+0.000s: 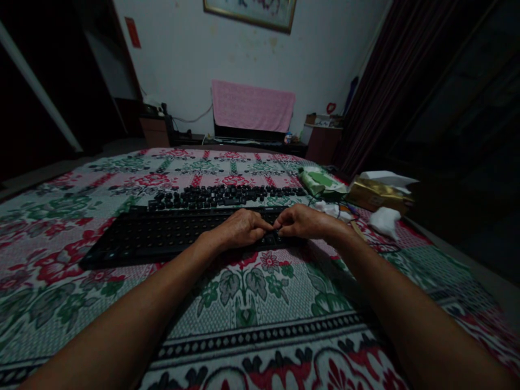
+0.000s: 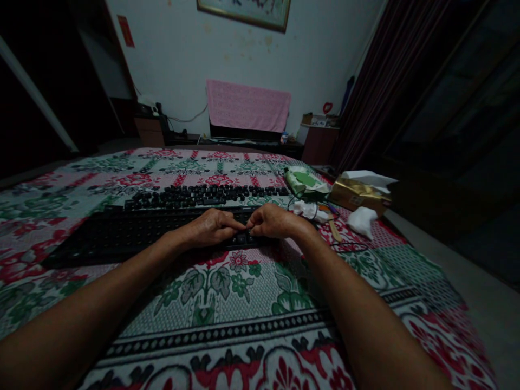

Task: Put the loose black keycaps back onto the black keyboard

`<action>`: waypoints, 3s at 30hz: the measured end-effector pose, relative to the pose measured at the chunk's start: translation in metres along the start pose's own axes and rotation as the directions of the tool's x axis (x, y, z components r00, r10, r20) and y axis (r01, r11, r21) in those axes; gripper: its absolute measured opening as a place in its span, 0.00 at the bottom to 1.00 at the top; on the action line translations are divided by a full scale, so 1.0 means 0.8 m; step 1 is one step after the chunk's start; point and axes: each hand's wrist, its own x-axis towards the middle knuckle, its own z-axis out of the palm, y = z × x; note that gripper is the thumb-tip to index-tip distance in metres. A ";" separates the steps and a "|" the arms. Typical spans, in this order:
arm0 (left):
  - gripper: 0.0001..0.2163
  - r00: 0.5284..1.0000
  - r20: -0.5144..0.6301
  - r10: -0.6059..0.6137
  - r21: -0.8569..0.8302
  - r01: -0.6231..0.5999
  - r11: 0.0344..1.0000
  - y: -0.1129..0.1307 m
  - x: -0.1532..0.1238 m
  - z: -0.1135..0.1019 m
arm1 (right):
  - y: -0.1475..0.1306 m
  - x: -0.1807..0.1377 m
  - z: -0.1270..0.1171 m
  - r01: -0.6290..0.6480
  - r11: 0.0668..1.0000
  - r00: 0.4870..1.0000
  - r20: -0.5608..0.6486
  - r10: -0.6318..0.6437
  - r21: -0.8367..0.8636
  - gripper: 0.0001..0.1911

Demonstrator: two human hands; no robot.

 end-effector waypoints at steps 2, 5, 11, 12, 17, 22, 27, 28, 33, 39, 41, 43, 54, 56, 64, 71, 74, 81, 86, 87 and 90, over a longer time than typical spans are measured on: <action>0.15 1.000 -0.013 -0.017 -0.032 0.017 0.999 -0.001 0.000 0.001 | 0.000 -0.001 -0.001 -0.014 1.000 1.000 -0.008 0.014 -0.005 0.13; 0.15 0.999 -0.030 -0.033 -0.048 0.032 0.998 -0.003 0.000 0.003 | -0.003 -0.002 -0.003 -0.029 0.999 1.000 0.003 0.029 -0.016 0.13; 0.15 0.999 -0.044 -0.025 -0.023 0.024 0.999 -0.005 0.002 0.007 | -0.004 0.000 0.001 -0.044 0.999 0.999 -0.013 0.044 0.007 0.13; 0.15 0.999 -0.045 -0.020 -0.015 0.019 1.000 -0.006 0.002 0.007 | -0.004 0.001 0.001 -0.048 0.999 0.999 -0.012 0.048 0.008 0.13; 0.15 0.998 -0.064 0.018 0.024 -0.017 1.000 -0.006 0.000 0.007 | -0.001 0.003 0.000 -0.078 0.997 0.997 -0.008 0.078 0.008 0.14; 0.15 1.000 -0.017 0.025 0.123 -0.022 0.992 -0.002 0.000 0.005 | 0.000 0.003 -0.002 -0.059 0.998 0.998 -0.017 0.059 0.023 0.14; 0.15 0.998 0.055 0.017 0.196 -0.028 0.980 0.005 0.002 -0.001 | -0.002 0.004 -0.001 -0.083 0.995 0.996 -0.026 0.085 0.049 0.13; 0.14 0.998 0.065 0.015 0.202 -0.028 0.979 0.007 0.002 -0.002 | -0.003 0.005 0.000 -0.089 0.995 0.995 -0.031 0.091 0.046 0.13; 0.15 0.996 0.084 -0.010 0.213 -0.008 0.977 0.012 0.002 -0.003 | -0.005 0.006 0.002 -0.088 0.996 0.996 -0.032 0.087 -0.014 0.12; 0.15 1.000 -0.005 -0.030 0.071 0.030 0.997 0.003 -0.001 0.002 | 0.006 0.001 -0.003 0.073 0.997 0.995 -0.069 -0.072 0.012 0.15; 0.15 0.996 -0.054 -0.078 -0.053 0.075 0.996 -0.003 -0.003 0.002 | 0.008 -0.001 -0.004 0.050 0.999 0.994 -0.097 -0.048 0.020 0.17; 0.15 0.986 -0.094 -0.136 -0.125 0.124 0.984 -0.009 -0.006 -0.001 | 0.007 -0.002 -0.004 0.030 0.999 0.993 -0.115 -0.029 0.011 0.17; 0.13 0.838 -0.251 -0.484 0.328 0.544 0.772 -0.057 -0.064 -0.026 | 0.009 0.001 0.004 0.016 0.998 0.986 -0.164 -0.025 -0.057 0.15; 0.13 0.838 -0.277 -0.471 0.332 0.543 0.771 -0.061 -0.076 -0.024 | 0.011 0.003 0.004 0.029 0.998 0.985 -0.169 -0.039 -0.059 0.15; 0.13 0.825 -0.328 -0.459 0.275 0.549 0.789 -0.064 -0.085 -0.016 | -0.027 0.074 0.003 0.013 0.979 0.883 -0.458 -0.106 -0.203 0.14; 0.13 0.807 -0.331 -0.489 0.269 0.577 0.771 -0.065 -0.084 -0.013 | -0.024 0.144 0.016 -0.143 0.934 0.859 -0.509 -0.046 -0.326 0.14; 0.13 0.808 -0.333 -0.486 0.281 0.577 0.767 -0.065 -0.084 -0.013 | -0.015 0.153 0.020 -0.183 0.930 0.852 -0.523 -0.012 -0.319 0.14; 0.13 0.817 -0.341 -0.465 0.302 0.564 0.769 -0.066 -0.082 -0.013 | -0.008 0.164 0.028 -0.189 0.936 0.852 -0.524 0.005 -0.298 0.14; 0.13 0.819 -0.339 -0.464 0.315 0.563 0.764 -0.066 -0.083 -0.013 | -0.012 0.165 0.029 -0.190 0.944 0.851 -0.525 0.022 -0.270 0.11; 0.13 0.819 -0.340 -0.462 0.316 0.562 0.764 -0.066 -0.083 -0.013 | -0.014 0.163 0.029 -0.184 0.947 0.853 -0.521 0.020 -0.265 0.11; 0.13 0.824 -0.346 -0.450 0.318 0.554 0.769 -0.067 -0.083 -0.012 | -0.019 0.155 0.022 -0.176 0.954 0.854 -0.519 0.025 -0.244 0.10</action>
